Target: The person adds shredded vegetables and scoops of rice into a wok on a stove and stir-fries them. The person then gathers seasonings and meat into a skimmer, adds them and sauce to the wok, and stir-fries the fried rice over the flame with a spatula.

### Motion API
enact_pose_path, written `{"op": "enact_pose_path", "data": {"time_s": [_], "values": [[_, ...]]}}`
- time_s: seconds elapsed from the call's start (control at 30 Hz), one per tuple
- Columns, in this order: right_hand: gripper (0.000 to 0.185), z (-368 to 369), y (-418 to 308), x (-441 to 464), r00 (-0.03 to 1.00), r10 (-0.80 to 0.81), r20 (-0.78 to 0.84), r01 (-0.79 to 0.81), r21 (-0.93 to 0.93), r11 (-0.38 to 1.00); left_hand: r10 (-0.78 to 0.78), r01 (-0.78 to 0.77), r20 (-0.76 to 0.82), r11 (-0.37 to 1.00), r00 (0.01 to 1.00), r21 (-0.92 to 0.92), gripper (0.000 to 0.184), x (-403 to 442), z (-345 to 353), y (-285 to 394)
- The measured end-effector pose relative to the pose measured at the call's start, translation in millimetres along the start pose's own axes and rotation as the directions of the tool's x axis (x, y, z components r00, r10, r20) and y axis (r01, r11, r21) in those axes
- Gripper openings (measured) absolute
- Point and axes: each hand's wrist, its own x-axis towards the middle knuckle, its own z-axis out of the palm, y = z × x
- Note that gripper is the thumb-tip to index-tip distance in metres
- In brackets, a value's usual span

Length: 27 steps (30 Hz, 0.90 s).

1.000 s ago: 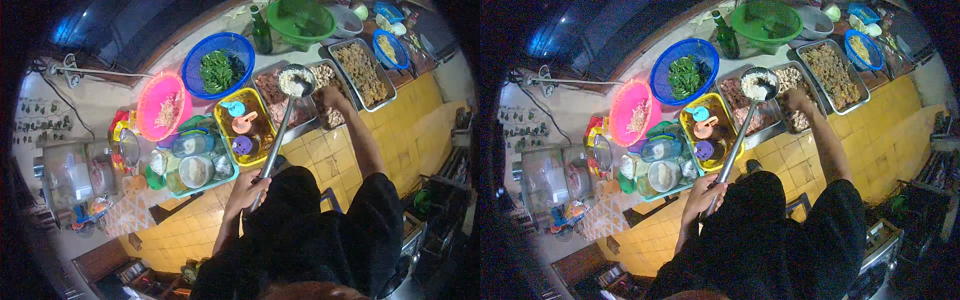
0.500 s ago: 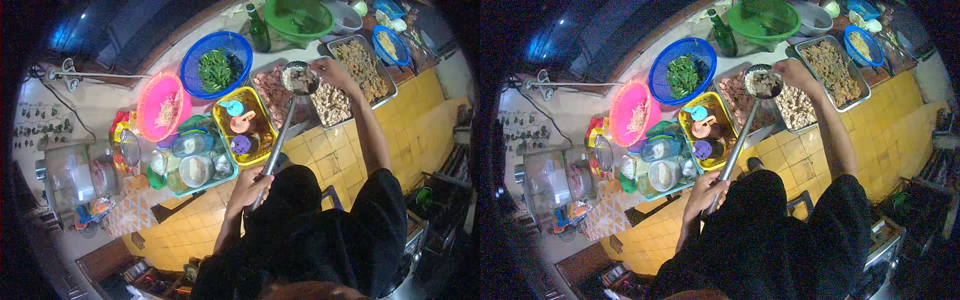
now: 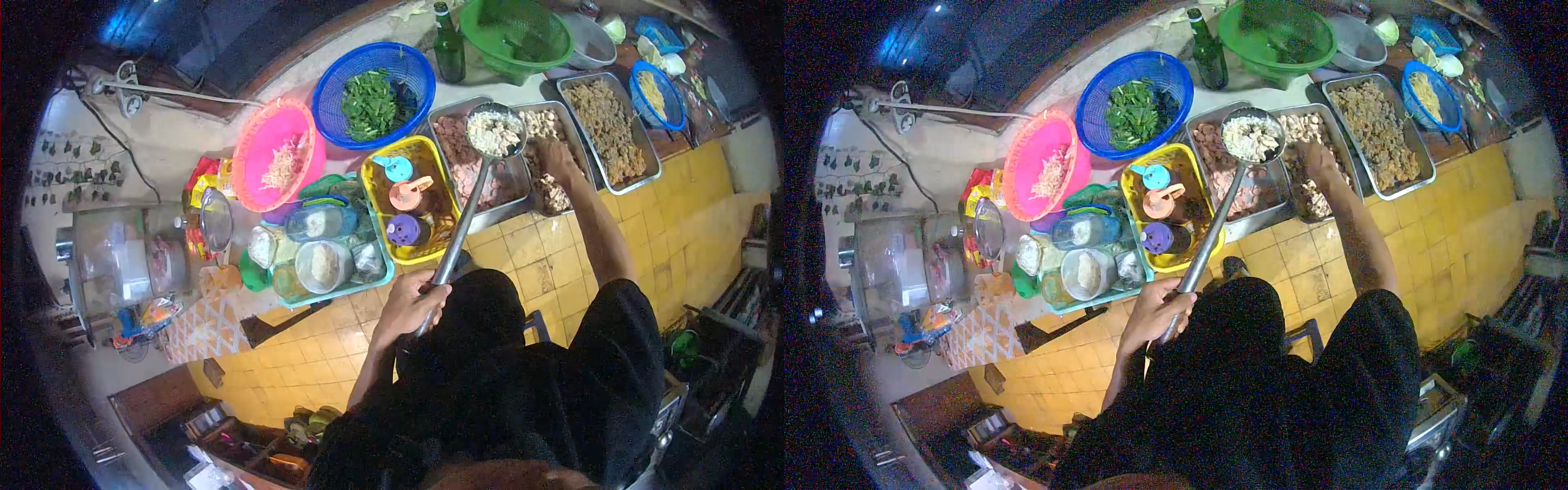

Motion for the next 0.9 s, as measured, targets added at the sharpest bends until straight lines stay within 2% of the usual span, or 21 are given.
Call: {"op": "enact_pose_path", "data": {"time_s": [0.07, 0.1, 0.17, 0.23, 0.27, 0.3, 0.33, 0.37, 0.4, 0.43, 0.57, 0.63, 0.67, 0.7, 0.73, 0.8, 0.83, 0.9], "values": [[0.028, 61.5, 44.2, 17.3, 0.93, -0.133, -0.344, 0.24, 0.291, 0.926, -0.009, 0.009, -0.029, 1.0, 1.0, 0.006, 0.015, 1.0, 0.0, -3.3], [0.025, 51.7, 37.7, 12.0, 0.964, -0.153, -0.219, 0.164, 0.031, 0.986, -0.007, 0.007, -0.03, 1.0, 1.0, 0.002, 0.015, 1.4, -1.1, -3.1], [0.022, 20.2, 20.8, 1.3, 0.987, -0.138, -0.083, 0.115, -0.242, 0.963, 0.0, 0.0, -0.002, 1.0, 1.0, 0.01, 0.012, 1.3, -2.7, -3.7], [0.02, -18.9, -6.2, -7.8, 0.97, -0.118, 0.212, 0.16, -0.195, 0.968, -0.007, 0.007, -0.009, 1.0, 1.0, 0.028, 0.012, 0.3, -2.5, 0.3], [0.02, -17.2, -15.9, -16.4, 0.97, -0.117, 0.216, 0.16, -0.196, 0.968, -0.009, 0.01, -0.012, 0.999, 1.0, 0.052, 0.012, -0.3, -2.3, 3.3], [0.019, -15.1, -22.6, -27.8, 0.914, -0.361, -0.183, 0.204, -0.562, 0.802, -0.038, 0.037, -0.005, 0.999, 0.999, -0.008, 0.012, -1.0, -1.3, 5.5], [0.018, -11.5, -22.1, -34.7, 0.631, -0.659, -0.41, 0.034, -0.834, 0.551, -0.037, 0.037, 0.003, 0.999, 0.999, -0.009, 0.012, -0.2, -1.5, 5.0], [0.021, 2.8, -15.3, -22.0, 0.871, -0.362, -0.332, 0.3, -0.225, 0.927, -0.032, 0.032, 0.008, 0.999, 0.999, -0.003, 0.014, 1.3, -2.7, 4.7], [0.023, 45.8, 10.2, -14.2, 0.874, -0.306, -0.378, 0.268, -0.151, 0.951, -0.028, 0.028, 0.01, 1.0, 1.0, 0.001, 0.017, 2.3, -3.6, 3.7], [0.02, 36.5, 1.4, -15.8, 0.926, -0.211, -0.312, 0.212, -0.031, 0.977, -0.021, 0.021, 0.011, 0.999, 1.0, 0.032, 0.017, 3.6, -4.8, 2.2], [0.014, -18.3, -20.5, -15.4, 0.953, -0.196, -0.233, 0.21, 0.037, 0.977, -0.03, 0.03, 0.003, 1.0, 1.0, 0.006, 0.018, 3.0, -5.4, 2.7], [0.013, -54.3, -29.8, -9.1, 0.979, -0.161, -0.128, 0.159, -0.029, 0.987, 0.021, -0.022, 0.024, 0.999, 0.999, 0.036, 0.018, 4.0, -7.8, -0.9], [0.014, -70.1, -32.9, -7.1, 0.993, -0.114, -0.026, 0.111, -0.106, 0.988, 0.02, -0.021, 0.024, 0.999, 1.0, 0.037, 0.018, 3.0, -8.1, 1.0], [0.014, -88.4, -39.3, -8.5, 0.998, 0.019, 0.059, -0.027, 0.141, 0.99, 0.014, -0.015, 0.017, 0.998, 1.0, 0.055, 0.018, 1.5, -7.7, 4.9], [0.016, -107.2, -46.1, -9.9, 0.978, 0.152, 0.143, -0.194, 0.357, 0.914, 0.008, -0.009, 0.01, 0.997, 1.0, 0.073, 0.018, 1.1, -7.4, 7.2], [0.025, -141.3, -65.3, -10.3, 0.996, 0.082, 0.026, -0.085, 0.423, 0.902, -0.011, 0.009, 0.017, 0.997, 1.0, 0.074, 0.014, 2.4, -8.8, 7.0], [0.025, -153.5, -76.3, -10.4, 0.996, 0.089, 0.029, -0.093, 0.423, 0.901, -0.03, 0.028, 0.022, 0.997, 0.999, 0.075, 0.011, 2.8, -8.7, 6.6], [0.033, -168.2, -94.8, -9.8, 0.962, -0.141, -0.233, 0.265, 0.677, 0.687, -0.03, 0.028, 0.026, 0.995, 0.999, 0.096, 0.011, 4.3, -7.4, 9.1]]}}
